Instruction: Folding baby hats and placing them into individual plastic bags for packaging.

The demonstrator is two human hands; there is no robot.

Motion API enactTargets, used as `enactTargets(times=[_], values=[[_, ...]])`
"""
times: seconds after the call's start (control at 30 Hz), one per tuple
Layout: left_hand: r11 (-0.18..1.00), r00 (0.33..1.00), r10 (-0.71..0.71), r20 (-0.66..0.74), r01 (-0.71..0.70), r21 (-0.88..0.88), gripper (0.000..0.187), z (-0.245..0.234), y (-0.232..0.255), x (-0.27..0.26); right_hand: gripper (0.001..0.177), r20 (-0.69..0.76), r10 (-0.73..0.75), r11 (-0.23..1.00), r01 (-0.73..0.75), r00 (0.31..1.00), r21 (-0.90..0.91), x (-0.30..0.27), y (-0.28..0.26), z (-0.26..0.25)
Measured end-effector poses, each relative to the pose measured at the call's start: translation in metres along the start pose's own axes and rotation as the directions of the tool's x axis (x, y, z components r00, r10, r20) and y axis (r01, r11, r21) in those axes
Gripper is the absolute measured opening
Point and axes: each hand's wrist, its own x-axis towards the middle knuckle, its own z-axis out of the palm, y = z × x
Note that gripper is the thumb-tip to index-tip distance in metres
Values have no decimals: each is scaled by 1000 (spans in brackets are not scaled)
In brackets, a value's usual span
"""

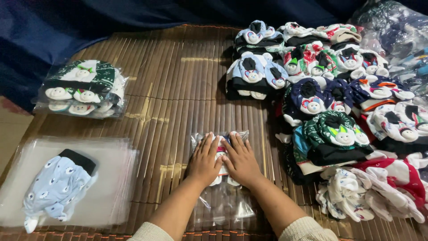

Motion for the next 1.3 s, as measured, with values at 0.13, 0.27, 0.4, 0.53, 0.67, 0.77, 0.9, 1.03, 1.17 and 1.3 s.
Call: enactTargets(times=[0.13,0.27,0.4,0.53,0.67,0.77,0.9,1.03,1.17,1.3], values=[[998,991,52,-122,-56,-30,69,-5,-1,-7,61,-38,-15,994,19,999,108,-7,3,-1],[991,977,117,-177,-125,-38,62,-15,8,-16,58,-132,-9,971,41,991,235,-14,-4,-18],[994,994,101,-33,-103,-44,63,-31,33,-34,65,-198,-55,980,91,979,179,-29,-19,-23],[991,991,133,-27,-132,19,65,-21,27,-40,66,-158,-75,986,97,985,138,-31,-15,-14],[989,989,143,-30,-142,27,65,-14,24,-45,66,-166,-115,987,131,979,91,-34,-15,-13],[988,988,148,-40,-146,51,66,-12,24,-44,66,-159,-121,988,134,980,75,-33,-13,-11],[988,990,141,-26,-139,69,66,-12,25,-45,65,-152,-135,989,141,979,33,-34,-9,-5],[987,991,133,-11,-131,97,68,-11,26,-44,64,-117,-135,988,143,984,65,-33,-6,-6],[990,992,125,-12,-124,65,66,-13,26,-42,66,-99,-112,974,129,989,184,-31,2,-3],[997,997,80,-14,-80,-20,68,-44,43,-48,80,-83,-138,979,149,987,137,-45,-10,-23]])
